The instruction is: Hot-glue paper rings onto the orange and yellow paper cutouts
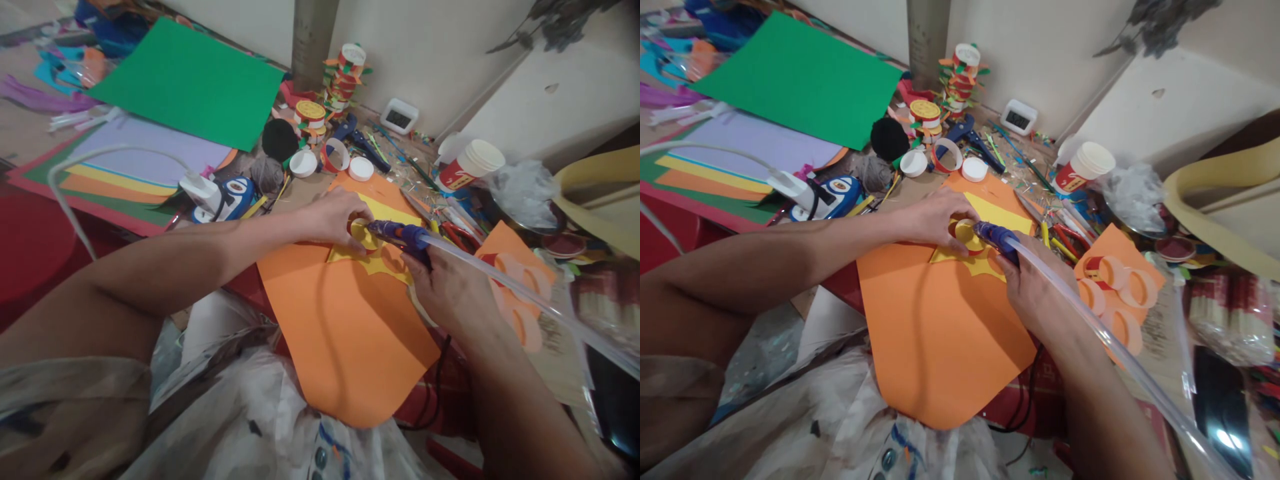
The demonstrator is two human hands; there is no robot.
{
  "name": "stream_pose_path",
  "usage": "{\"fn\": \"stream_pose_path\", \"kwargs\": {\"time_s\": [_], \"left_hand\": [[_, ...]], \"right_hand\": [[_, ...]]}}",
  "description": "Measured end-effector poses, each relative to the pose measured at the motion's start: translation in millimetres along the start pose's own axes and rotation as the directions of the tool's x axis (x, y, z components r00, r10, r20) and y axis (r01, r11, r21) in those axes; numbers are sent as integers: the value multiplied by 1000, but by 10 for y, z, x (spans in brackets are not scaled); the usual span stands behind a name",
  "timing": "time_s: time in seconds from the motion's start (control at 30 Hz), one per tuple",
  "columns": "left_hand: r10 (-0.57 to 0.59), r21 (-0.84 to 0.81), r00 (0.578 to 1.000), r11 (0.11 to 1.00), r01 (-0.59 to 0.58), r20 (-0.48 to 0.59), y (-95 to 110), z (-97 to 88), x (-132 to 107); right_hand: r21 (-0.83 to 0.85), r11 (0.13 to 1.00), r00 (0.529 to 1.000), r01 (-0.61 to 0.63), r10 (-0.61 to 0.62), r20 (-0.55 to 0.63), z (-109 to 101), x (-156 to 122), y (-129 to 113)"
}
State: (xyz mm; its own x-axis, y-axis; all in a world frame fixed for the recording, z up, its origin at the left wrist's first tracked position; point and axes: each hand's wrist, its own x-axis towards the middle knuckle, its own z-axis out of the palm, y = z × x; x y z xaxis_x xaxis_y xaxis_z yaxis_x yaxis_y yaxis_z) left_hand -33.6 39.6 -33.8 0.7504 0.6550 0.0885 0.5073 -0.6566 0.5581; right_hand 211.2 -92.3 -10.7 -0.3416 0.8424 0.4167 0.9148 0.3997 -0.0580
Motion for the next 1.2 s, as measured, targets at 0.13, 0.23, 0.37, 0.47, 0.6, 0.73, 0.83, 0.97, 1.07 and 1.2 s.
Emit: {"fn": "stream_pose_path", "kwargs": {"time_s": [0.13,0.23,0.37,0.47,0.6,0.73,0.83,0.97,1.07,1.2], "left_hand": [[-2,-8,1000,1000,2,5,-19,11,6],[-5,-2,1000,1000,5,6,-23,17,11],[-5,5,1000,1000,5,1,-3,9,9],[-10,-1,1000,1000,10,1,16,-2,6],[4,8,1000,1000,-4,-14,23,-4,2],[17,15,1000,1000,-17,-17,13,0,-5],[22,8,999,1000,-22,-24,9,0,-9],[21,3,1000,1000,-21,-7,-1,4,2],[17,-2,1000,1000,-17,1,-13,10,13],[21,9,1000,1000,-21,2,-15,11,15]], "right_hand": [[30,999,1000,-26,26,6,36,4,4],[67,996,998,-59,58,15,105,4,10],[121,990,997,-76,77,-4,204,4,33],[167,982,996,-89,88,13,215,21,64],[291,951,994,-106,90,67,114,57,110],[308,938,984,-159,123,132,45,73,122],[265,948,983,-174,150,107,90,70,102],[191,974,993,-118,112,41,190,54,79],[116,989,995,-94,95,-6,228,29,73],[69,995,997,-66,69,-40,210,9,69]]}}
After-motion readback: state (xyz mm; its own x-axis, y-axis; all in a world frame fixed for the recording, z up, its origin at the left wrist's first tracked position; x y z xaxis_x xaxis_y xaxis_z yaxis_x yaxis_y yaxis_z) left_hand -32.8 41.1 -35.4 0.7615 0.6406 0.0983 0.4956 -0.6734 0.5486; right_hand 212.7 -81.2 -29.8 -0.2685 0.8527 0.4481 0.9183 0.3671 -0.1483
